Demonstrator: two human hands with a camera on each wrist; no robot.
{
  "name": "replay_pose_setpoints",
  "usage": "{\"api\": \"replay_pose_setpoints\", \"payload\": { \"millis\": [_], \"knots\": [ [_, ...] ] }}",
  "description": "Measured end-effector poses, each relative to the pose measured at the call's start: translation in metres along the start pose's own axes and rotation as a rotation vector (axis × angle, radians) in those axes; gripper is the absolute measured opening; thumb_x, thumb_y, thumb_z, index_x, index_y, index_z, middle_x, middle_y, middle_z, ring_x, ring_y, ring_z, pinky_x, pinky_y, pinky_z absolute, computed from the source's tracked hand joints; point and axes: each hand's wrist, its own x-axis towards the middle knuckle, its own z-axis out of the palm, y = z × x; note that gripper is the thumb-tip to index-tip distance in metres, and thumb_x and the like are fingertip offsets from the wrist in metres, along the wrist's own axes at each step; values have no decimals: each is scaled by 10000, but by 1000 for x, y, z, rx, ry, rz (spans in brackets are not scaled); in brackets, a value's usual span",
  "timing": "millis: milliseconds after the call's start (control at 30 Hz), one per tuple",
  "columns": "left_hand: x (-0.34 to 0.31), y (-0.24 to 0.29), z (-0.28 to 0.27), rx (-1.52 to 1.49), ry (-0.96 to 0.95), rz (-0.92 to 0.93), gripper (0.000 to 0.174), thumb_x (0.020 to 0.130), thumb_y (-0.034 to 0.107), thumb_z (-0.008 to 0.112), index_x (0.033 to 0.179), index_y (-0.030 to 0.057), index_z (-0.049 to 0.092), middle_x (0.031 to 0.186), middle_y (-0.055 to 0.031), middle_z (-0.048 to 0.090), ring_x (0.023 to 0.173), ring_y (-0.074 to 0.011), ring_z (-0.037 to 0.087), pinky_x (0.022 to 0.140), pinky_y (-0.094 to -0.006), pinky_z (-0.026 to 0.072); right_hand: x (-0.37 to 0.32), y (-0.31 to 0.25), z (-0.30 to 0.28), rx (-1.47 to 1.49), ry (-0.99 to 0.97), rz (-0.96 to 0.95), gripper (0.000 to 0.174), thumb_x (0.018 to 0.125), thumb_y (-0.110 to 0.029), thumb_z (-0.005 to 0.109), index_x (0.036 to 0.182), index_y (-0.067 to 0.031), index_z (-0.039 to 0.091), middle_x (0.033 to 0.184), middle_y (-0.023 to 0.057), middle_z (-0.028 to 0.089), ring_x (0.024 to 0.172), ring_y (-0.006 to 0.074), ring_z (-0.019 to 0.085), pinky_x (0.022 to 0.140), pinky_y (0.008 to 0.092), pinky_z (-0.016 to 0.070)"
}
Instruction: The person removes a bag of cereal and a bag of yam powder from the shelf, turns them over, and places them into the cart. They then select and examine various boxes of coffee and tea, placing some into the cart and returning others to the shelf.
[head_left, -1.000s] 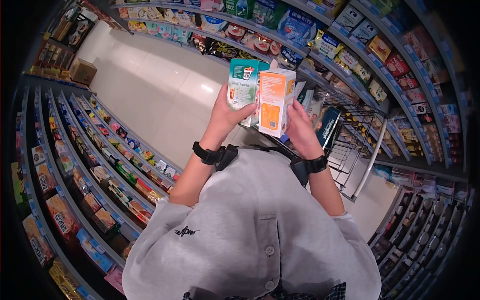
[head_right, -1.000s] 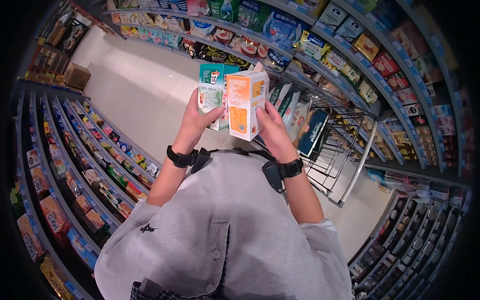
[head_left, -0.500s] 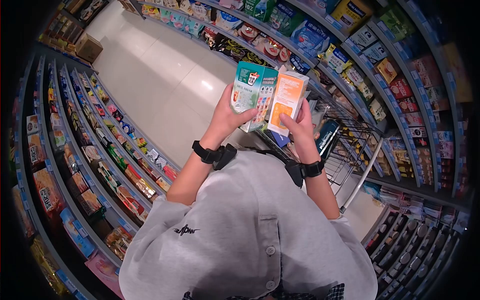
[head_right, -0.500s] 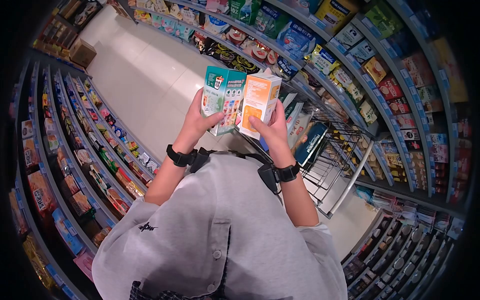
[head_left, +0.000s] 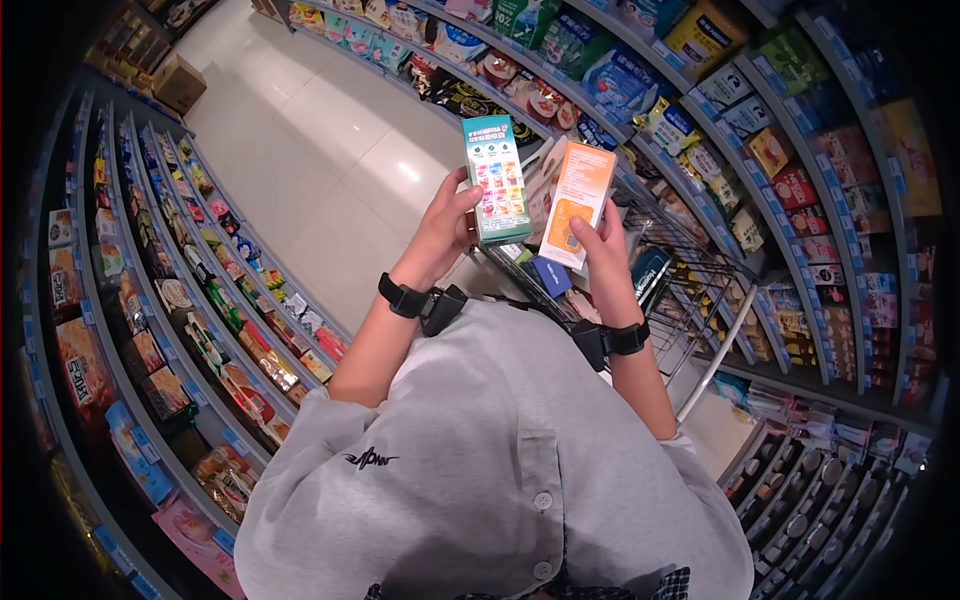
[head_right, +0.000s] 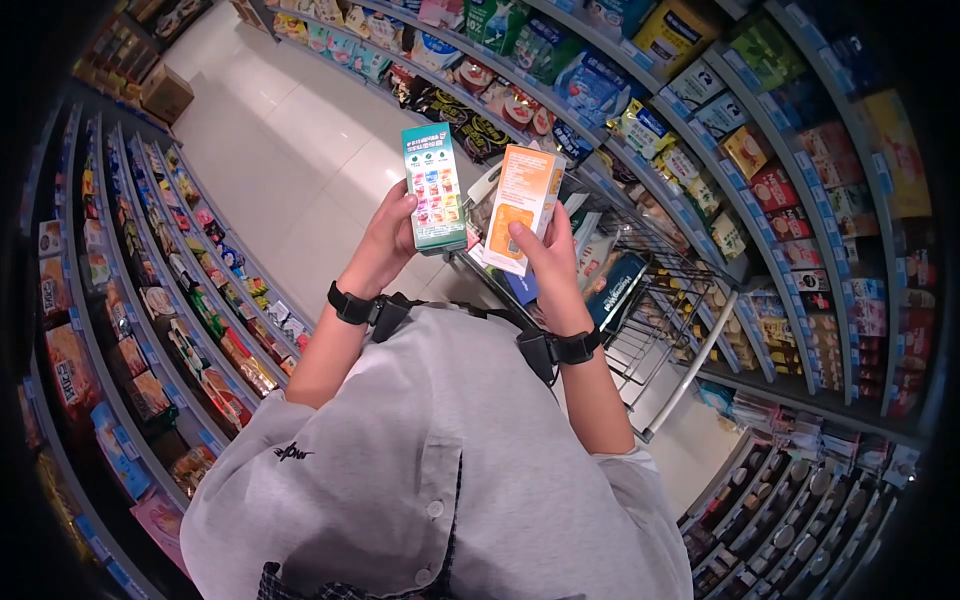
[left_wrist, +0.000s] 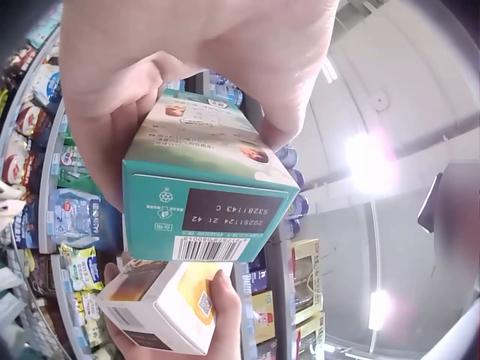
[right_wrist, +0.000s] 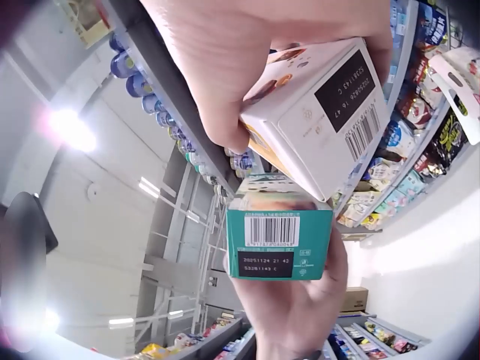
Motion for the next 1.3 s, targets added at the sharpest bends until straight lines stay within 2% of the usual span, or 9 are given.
{"api": "replay_pose_setpoints", "payload": {
  "millis": [167,300,500,600,733,833,900,1033,1300],
  "knots": [
    [8,-7,-9,-208,-19,-231,600,959,502,408,1385,81,438,1332,-112,552,1170,-222,582,990,-368,471,1,18,-24,267,-9,224,622,981,-529,420,1390,-61,409,1286,78,559,1141,228,563,975,378,441],
    [8,-12,-7,-342,-75,-259,574,973,487,389,1387,93,438,1334,-124,548,1171,-224,577,976,-367,473,-3,7,-28,605,-119,314,562,1013,-501,332,1384,-87,415,1308,99,554,1180,231,562,994,427,453],
    [15,-37,-16,-453,-231,-263,621,975,570,371,1377,103,450,1305,-121,564,1161,-218,575,947,-379,478,-8,20,-52,736,-66,418,520,1002,-423,433,1404,-95,397,1305,106,557,1127,252,574,960,424,446],
    [14,-44,-3,-306,-52,-342,630,974,579,374,1370,96,455,1282,-113,575,1115,-205,597,910,-357,503,-17,16,-55,589,15,415,449,999,-331,471,1372,-84,436,1300,91,569,1183,235,554,1005,424,423],
    [28,-76,-11,-296,-136,-472,604,986,549,375,1356,81,466,1272,-97,579,1082,-192,610,867,-319,538,-29,14,-75,641,20,580,424,960,-338,554,1297,-82,519,1220,70,626,1105,210,613,895,382,522],
    [31,-94,-8,-549,-517,-596,586,988,524,406,1368,80,448,1279,-87,576,1111,-192,602,906,-339,522,-41,18,-91,667,87,595,445,945,-358,576,1293,-85,526,1186,59,643,1052,200,636,848,353,544],
    [12,-82,45,-140,-28,-433,504,971,408,532,1336,67,460,1205,-78,620,1046,-182,629,866,-334,534,-54,15,-107,654,103,536,444,944,-308,588,1308,-70,502,1207,63,624,1080,202,617,922,354,506],
    [2,-85,76,164,-144,-121,602,829,96,734,1339,31,421,1272,-84,575,1125,-210,589,959,-351,477,-87,12,-152,179,132,117,582,863,-153,694,1357,-55,402,1242,76,556,1133,182,561,955,341,466],
    [-28,-131,174,1277,-281,388,586,661,21,818,1166,48,520,1165,-88,629,1060,-209,614,937,-324,468,-162,5,-254,-466,187,-192,621,691,-6,784,1214,-61,454,1153,98,599,1049,210,626,889,324,514]
  ]
}}
